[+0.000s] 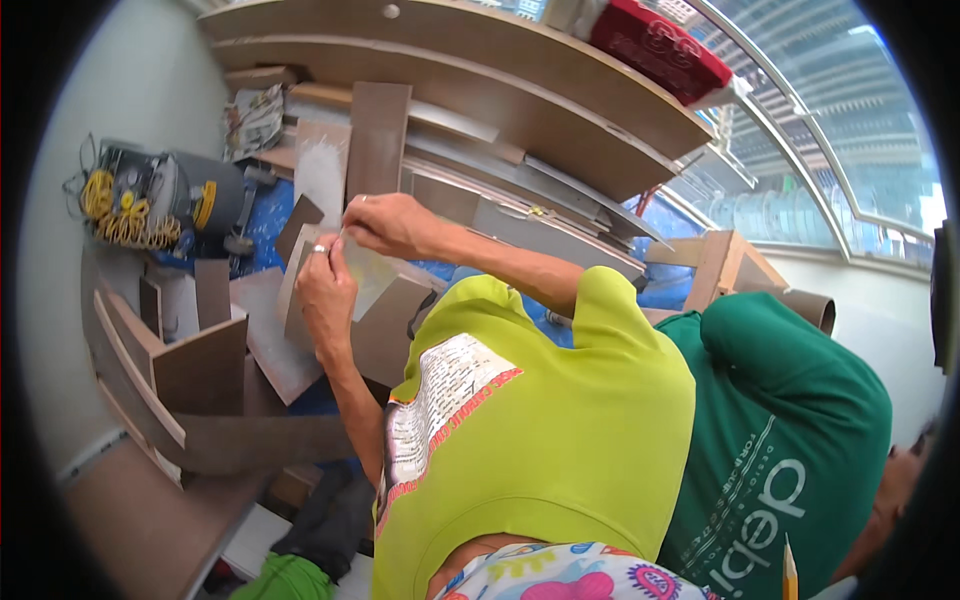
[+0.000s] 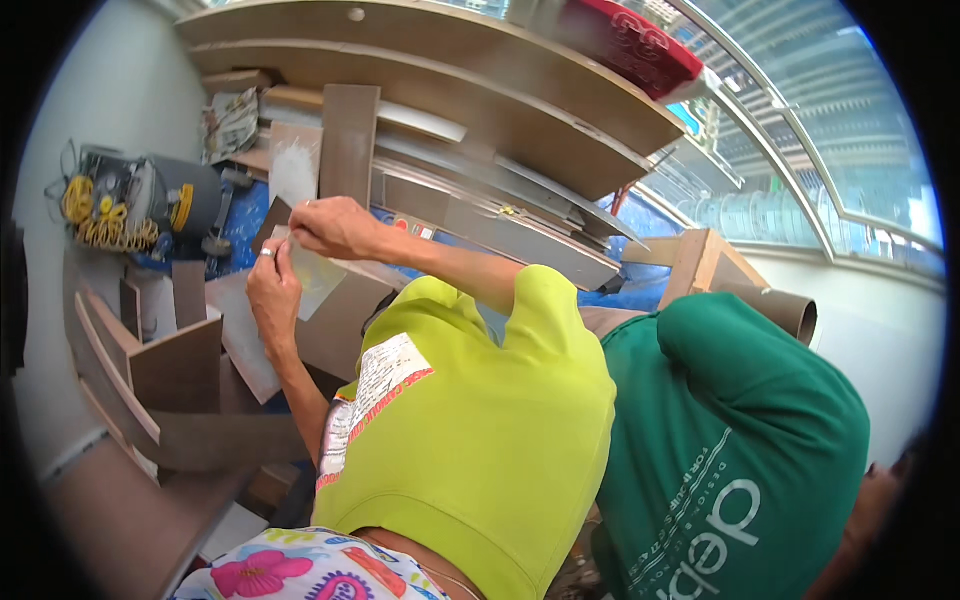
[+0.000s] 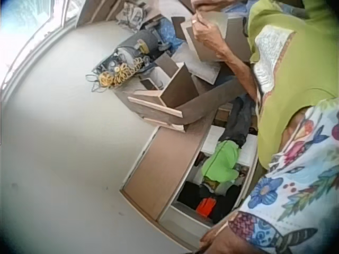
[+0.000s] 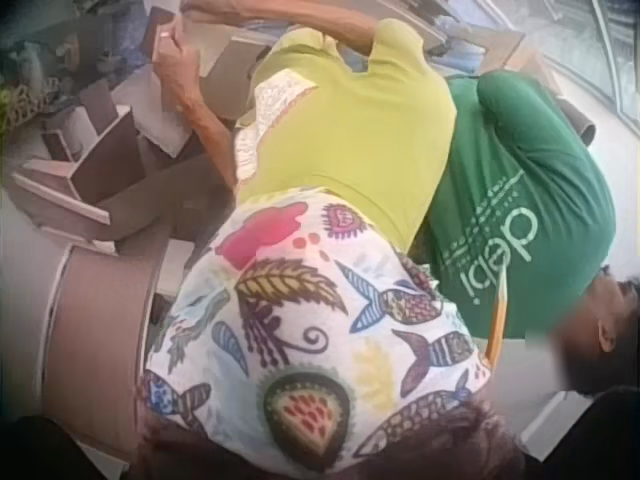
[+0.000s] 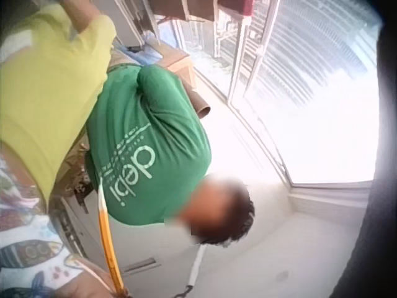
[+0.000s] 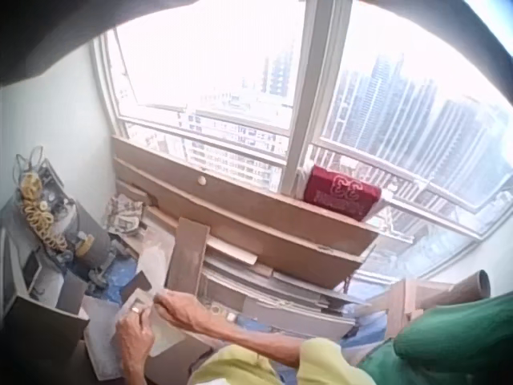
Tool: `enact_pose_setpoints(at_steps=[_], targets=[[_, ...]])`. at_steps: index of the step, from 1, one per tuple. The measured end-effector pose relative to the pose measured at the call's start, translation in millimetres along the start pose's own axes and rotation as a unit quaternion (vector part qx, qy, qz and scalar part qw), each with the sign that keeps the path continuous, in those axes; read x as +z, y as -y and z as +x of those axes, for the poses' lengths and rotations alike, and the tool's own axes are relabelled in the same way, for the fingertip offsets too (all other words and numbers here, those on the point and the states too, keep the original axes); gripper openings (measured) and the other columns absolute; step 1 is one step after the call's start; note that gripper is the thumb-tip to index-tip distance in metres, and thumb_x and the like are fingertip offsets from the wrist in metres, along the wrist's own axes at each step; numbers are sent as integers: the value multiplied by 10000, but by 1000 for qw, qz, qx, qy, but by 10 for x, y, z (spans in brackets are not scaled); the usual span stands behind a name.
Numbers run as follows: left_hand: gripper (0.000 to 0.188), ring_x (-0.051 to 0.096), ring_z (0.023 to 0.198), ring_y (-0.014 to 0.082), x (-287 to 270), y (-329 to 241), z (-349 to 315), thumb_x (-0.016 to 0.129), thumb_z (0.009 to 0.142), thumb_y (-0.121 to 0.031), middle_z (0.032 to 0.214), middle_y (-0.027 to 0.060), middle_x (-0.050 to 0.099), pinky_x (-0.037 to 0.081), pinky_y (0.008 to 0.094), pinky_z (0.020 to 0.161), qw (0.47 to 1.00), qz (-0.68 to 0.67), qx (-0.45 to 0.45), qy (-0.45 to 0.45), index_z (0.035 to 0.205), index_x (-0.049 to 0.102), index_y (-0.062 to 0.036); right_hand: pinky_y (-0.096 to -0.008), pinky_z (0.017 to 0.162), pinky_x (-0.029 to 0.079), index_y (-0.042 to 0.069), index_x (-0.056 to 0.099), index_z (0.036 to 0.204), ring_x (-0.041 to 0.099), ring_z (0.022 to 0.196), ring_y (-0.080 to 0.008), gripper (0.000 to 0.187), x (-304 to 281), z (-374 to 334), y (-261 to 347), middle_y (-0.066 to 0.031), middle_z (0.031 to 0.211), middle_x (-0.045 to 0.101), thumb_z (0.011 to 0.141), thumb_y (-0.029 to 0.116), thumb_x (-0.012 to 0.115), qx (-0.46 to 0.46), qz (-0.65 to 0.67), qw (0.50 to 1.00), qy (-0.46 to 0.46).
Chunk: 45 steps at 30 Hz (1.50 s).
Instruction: The person sits on the floor in a room under renovation, handling a small translucent sheet and a wooden panel. They apply adhesive to the panel and prepare to attach the sheet.
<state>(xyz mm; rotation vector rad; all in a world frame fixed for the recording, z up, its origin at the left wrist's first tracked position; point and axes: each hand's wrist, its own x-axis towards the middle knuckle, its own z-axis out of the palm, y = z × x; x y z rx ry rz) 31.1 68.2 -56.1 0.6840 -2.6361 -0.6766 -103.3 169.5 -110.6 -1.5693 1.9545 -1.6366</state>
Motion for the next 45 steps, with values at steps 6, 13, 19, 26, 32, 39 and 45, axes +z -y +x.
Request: enact_pose_setpoints(at_steps=[6,13,19,26,32,39,45], targets=[[195,660,826,429,174,-41,98,547,986,-183,878,226,688,502,495,682,994,39,40,91,963,656,-22,-422,658,516,44,544,841,616,741,-326,120,-78,-174,-186,-131,771,581,823,147,604,-34,-181,983,22],[189,661,791,426,364,-132,124,551,987,-217,836,221,686,498,501,675,987,24,57,148,987,652,-56,-412,655,513,43,523,782,615,730,-310,137,-311,-311,-288,-124,741,570,797,152,604,-38,-242,967,71],[224,656,765,435,324,-151,235,538,997,-243,787,227,674,493,509,657,988,-26,38,149,960,658,-58,-463,667,502,19,550,823,625,743,-361,151,-383,-189,-432,-172,760,605,821,169,568,81,-190,976,-68],[363,610,700,464,391,14,148,511,1022,-324,733,258,626,445,517,606,987,1,32,155,926,663,-9,-448,645,473,17,609,841,572,633,-353,347,-629,-263,-619,-202,708,619,961,330,520,235,-41,971,15],[397,608,738,482,520,-52,208,473,1031,-378,751,244,638,456,538,608,991,-16,13,135,882,639,-50,-351,697,487,17,655,1004,604,769,-172,352,-586,-323,-373,-92,855,669,962,366,634,204,218,949,100],[301,541,594,171,532,-207,284,601,996,-297,677,83,602,431,353,556,975,-144,-18,166,935,641,-4,-428,730,505,27,602,1021,636,844,-336,237,-652,-280,-431,-164,933,649,985,259,564,131,48,985,99],[199,517,612,92,422,-155,443,666,948,-196,653,35,602,443,306,573,949,-208,-45,234,975,668,2,-463,736,496,37,571,1026,623,850,-381,218,-751,-187,-379,-148,936,637,1004,248,520,53,-22,991,122]])
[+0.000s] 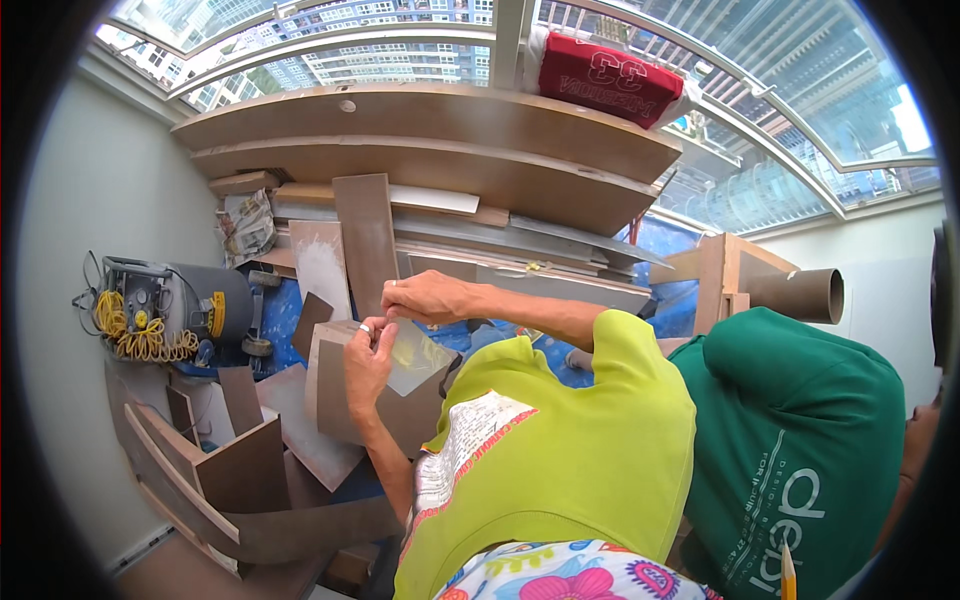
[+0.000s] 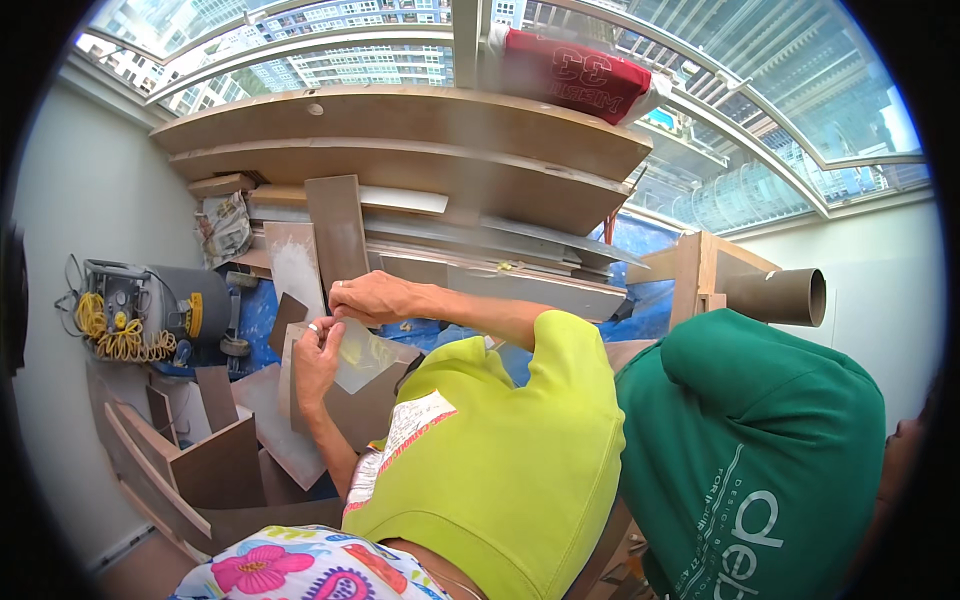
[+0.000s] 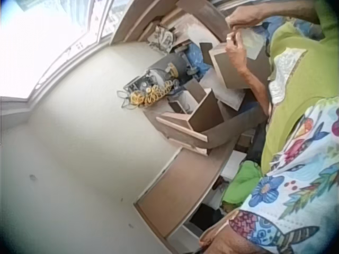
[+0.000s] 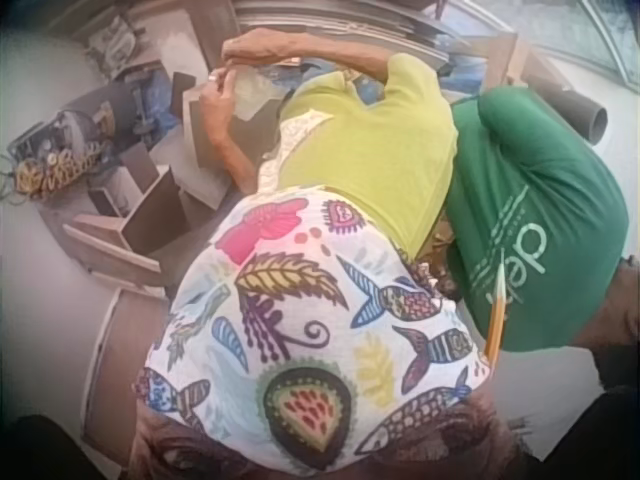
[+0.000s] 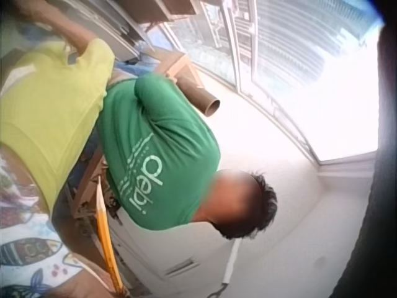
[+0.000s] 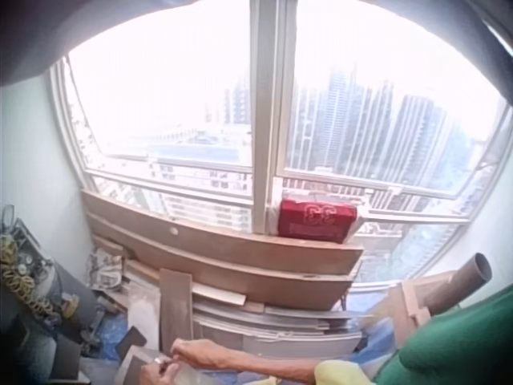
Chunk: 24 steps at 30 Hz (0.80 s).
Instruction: The person sits on the floor in a room under renovation, handling a small translucent sheet and a wooden panel. They apply adhesive to the panel and prepare to attach the sheet.
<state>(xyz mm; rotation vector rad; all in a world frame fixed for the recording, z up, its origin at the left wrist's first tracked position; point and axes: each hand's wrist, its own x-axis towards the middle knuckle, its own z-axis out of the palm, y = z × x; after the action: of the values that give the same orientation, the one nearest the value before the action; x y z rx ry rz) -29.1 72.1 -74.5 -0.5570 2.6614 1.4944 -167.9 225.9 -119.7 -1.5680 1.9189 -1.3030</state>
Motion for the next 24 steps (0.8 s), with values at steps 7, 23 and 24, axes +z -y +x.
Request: enact_pose_setpoints(at_steps=[7,23,24], targets=[[182,541,613,101,-203,-15,-8,683,920,-176,668,72,621,455,306,577,999,29,22,27,965,700,-1,-391,711,508,29,632,1004,660,818,-259,215,-107,110,-77,-134,900,673,926,226,668,35,172,976,129],[197,554,597,130,-506,-187,34,686,909,-187,674,90,649,457,316,579,993,72,-34,85,956,713,3,-454,681,490,54,589,979,638,820,-340,192,-65,320,-109,-133,882,639,947,243,609,-142,62,984,83],[191,538,616,103,-505,-197,48,682,915,-176,679,57,634,445,292,584,993,68,-27,91,956,707,9,-449,686,490,58,581,984,642,829,-326,194,-115,341,-79,-125,893,635,949,248,601,-153,25,984,94]])
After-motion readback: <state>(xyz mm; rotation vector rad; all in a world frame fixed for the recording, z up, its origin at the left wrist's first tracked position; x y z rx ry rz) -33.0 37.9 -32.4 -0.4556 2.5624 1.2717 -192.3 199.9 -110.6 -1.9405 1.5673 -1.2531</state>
